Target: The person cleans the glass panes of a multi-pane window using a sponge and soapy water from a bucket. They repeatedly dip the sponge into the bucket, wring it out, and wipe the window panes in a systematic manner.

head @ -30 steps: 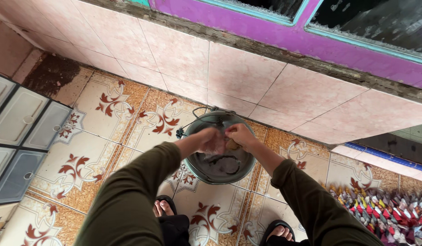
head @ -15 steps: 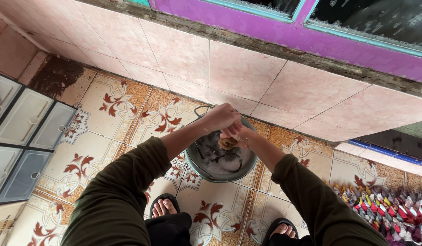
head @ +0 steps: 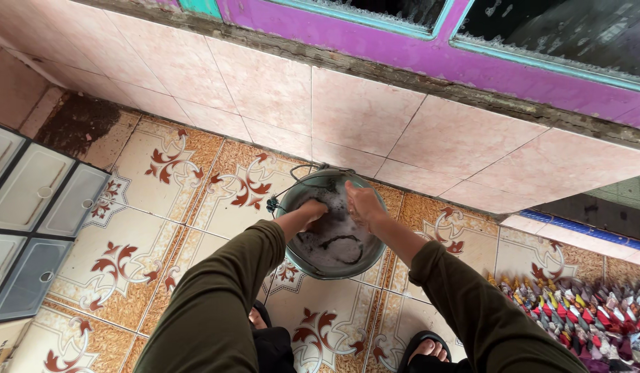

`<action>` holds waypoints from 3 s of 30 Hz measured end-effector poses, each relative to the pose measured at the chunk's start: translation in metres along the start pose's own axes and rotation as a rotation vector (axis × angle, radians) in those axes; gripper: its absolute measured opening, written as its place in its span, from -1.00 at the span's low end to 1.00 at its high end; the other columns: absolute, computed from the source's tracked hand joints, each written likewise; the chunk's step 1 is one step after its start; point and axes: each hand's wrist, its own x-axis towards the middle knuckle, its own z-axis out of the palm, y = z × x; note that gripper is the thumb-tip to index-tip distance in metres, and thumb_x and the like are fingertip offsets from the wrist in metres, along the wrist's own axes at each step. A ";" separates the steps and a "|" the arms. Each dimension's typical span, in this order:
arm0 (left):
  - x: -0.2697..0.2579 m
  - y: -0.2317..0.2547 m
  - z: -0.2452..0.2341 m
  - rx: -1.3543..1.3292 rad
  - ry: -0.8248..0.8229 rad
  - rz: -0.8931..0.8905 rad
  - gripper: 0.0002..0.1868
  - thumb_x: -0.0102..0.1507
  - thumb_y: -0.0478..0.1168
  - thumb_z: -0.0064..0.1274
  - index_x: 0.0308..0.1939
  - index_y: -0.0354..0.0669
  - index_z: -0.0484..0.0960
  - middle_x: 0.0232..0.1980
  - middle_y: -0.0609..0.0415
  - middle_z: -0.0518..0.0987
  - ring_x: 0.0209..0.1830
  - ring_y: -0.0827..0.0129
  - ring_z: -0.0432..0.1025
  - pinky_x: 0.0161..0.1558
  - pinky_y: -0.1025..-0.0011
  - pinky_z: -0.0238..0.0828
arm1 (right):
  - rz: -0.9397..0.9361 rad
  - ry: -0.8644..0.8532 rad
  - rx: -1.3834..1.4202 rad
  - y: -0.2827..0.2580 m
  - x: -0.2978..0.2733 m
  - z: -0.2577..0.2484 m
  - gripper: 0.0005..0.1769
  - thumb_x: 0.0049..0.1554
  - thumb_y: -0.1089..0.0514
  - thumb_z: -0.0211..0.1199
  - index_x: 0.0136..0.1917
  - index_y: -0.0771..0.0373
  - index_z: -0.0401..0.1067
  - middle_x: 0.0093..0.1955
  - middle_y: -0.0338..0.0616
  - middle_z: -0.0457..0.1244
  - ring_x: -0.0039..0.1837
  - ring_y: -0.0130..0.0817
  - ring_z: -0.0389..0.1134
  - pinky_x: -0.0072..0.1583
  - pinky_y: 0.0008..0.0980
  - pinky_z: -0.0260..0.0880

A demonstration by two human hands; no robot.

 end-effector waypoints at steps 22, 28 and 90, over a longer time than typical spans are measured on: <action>-0.237 0.179 -0.012 0.350 -0.166 0.532 -0.71 0.08 -0.27 -0.24 -0.49 -0.40 0.58 -0.44 -0.10 0.57 -0.49 0.35 0.50 -0.42 0.45 0.50 | -0.024 -0.451 -0.125 0.017 0.037 -0.006 -0.67 0.18 0.04 0.06 -0.34 0.24 0.24 -0.52 -0.28 -0.07 -0.53 -0.49 -0.06 -0.33 -0.44 0.21; -0.232 0.181 -0.018 0.393 -0.134 0.579 -0.70 0.06 -0.26 -0.25 -0.49 -0.38 0.59 -0.47 -0.08 0.57 -0.51 0.37 0.50 -0.42 0.46 0.50 | 0.210 -0.172 -0.126 -0.018 -0.010 0.019 -0.76 0.08 0.14 0.22 -0.24 0.19 0.17 -0.46 -0.31 -0.09 -0.49 -0.53 -0.04 -0.19 -0.44 0.43; -0.266 0.158 -0.046 -0.857 -0.462 0.495 -0.72 0.13 -0.33 -0.05 -0.11 -0.44 0.47 -0.21 -0.09 0.52 -0.26 0.33 0.43 -0.20 0.42 0.39 | -0.383 -0.350 0.134 -0.084 -0.042 -0.025 -0.63 -0.21 0.51 0.19 -0.09 0.38 0.29 -0.23 -0.13 0.18 -0.18 -0.38 0.22 -0.18 -0.48 0.25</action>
